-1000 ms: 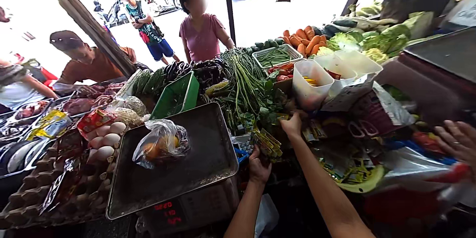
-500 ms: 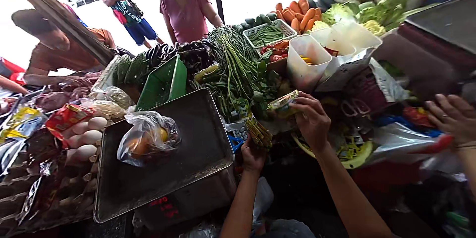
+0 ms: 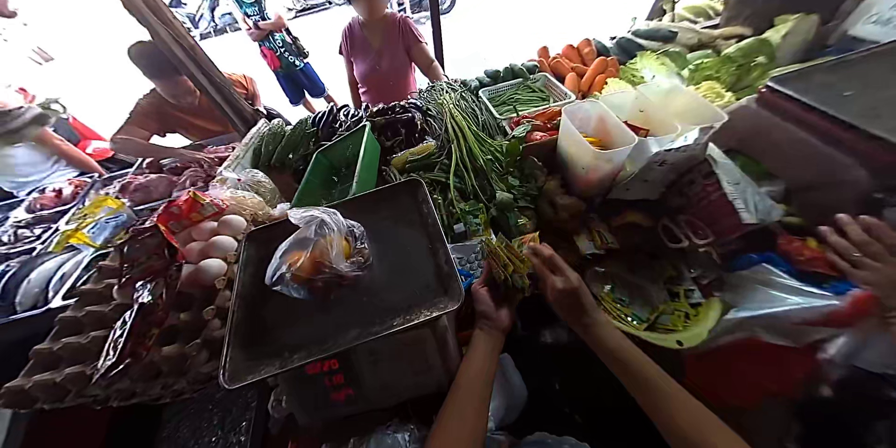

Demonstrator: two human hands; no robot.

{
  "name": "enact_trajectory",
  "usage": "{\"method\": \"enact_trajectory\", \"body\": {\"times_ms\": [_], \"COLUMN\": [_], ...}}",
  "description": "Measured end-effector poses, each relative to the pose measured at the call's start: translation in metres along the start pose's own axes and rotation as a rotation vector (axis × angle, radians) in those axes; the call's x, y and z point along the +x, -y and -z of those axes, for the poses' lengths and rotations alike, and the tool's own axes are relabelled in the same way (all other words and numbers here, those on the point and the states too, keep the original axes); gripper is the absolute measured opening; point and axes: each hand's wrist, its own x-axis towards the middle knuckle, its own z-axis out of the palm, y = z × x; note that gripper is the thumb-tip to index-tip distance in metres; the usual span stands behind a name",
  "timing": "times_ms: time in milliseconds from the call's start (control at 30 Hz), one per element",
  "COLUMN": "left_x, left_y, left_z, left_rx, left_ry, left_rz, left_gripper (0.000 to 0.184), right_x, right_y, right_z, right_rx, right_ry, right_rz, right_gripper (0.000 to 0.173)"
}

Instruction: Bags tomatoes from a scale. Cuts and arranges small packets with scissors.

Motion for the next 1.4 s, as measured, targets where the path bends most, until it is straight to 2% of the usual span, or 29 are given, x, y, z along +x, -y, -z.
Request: {"method": "enact_trajectory", "body": {"times_ms": [100, 200, 333, 400, 433, 467, 500, 567, 633, 733, 800, 867, 933, 1000, 1067, 1133, 1200, 1333, 1400], "left_x": [-0.002, -0.003, 0.000, 0.002, 0.002, 0.002, 0.002, 0.001, 0.001, 0.005, 0.005, -0.002, -0.002, 0.004, 0.010, 0.009, 0.007, 0.011, 0.012], "left_y": [0.002, 0.004, 0.002, 0.000, 0.000, 0.000, 0.001, 0.002, 0.004, 0.007, 0.005, 0.005, 0.007, 0.006, 0.005, 0.007, 0.005, 0.004, 0.005], "left_z": [-0.005, -0.002, 0.001, -0.001, -0.003, -0.003, -0.004, -0.004, -0.007, -0.004, -0.002, 0.002, 0.001, -0.002, -0.005, -0.007, -0.008, -0.002, 0.002], "left_rx": [0.035, 0.020, -0.038, -0.017, 0.006, 0.028, 0.054, 0.157, 0.270, 0.283, 0.326, 0.313, 0.228, 0.177, 0.208, 0.244, 0.291, 0.341, 0.288], "left_ry": [-0.104, -0.069, -0.014, -0.035, -0.052, -0.059, -0.055, -0.012, -0.017, -0.013, -0.038, -0.080, -0.115, -0.191, -0.323, -0.440, -0.484, -0.496, -0.490], "left_rz": [0.005, 0.019, 0.015, 0.011, 0.011, 0.013, 0.011, -0.003, -0.030, -0.077, -0.148, -0.146, -0.100, -0.082, -0.121, -0.162, -0.203, -0.223, -0.212], "left_gripper": [0.040, 0.042, 0.043, 0.043, 0.044, 0.044, 0.044, 0.045, 0.043, 0.044, 0.047, 0.048, 0.044, 0.046, 0.049, 0.049, 0.045, 0.041, 0.040], "right_x": [-0.015, -0.017, -0.027, -0.025, -0.021, -0.013, -0.003, 0.014, 0.022, 0.013, 0.010, 0.008, 0.020, 0.047, 0.068, 0.078, 0.097, 0.134, 0.140], "right_y": [0.005, 0.010, 0.023, 0.024, 0.025, 0.029, 0.032, 0.036, 0.043, 0.052, 0.053, 0.058, 0.059, 0.051, 0.032, 0.012, -0.001, 0.003, 0.007], "right_z": [-0.006, -0.004, -0.001, 0.008, 0.013, 0.020, 0.026, 0.026, 0.009, -0.038, -0.058, -0.061, -0.049, -0.033, -0.029, -0.036, -0.048, -0.074, -0.083], "right_rx": [-0.015, 0.024, 0.271, 0.280, 0.252, 0.232, 0.247, 0.425, 0.601, 0.561, 0.494, 0.356, 0.223, 0.317, 0.459, 0.437, 0.375, 0.186, 0.158], "right_ry": [-0.015, 0.007, -0.043, -0.124, -0.173, -0.187, -0.151, -0.021, 0.033, -0.118, -0.142, -0.085, 0.044, 0.191, 0.216, 0.254, 0.325, 0.389, 0.395], "right_rz": [-0.002, -0.025, 0.001, -0.046, -0.116, -0.229, -0.376, -0.627, -0.719, -0.615, -0.528, -0.502, -0.550, -0.673, -0.772, -0.813, -0.791, -0.812, -0.857], "right_gripper": [0.041, 0.045, 0.042, 0.030, 0.024, 0.028, 0.040, 0.059, 0.058, 0.059, 0.060, 0.057, 0.061, 0.065, 0.056, 0.042, 0.029, 0.045, 0.046]}}
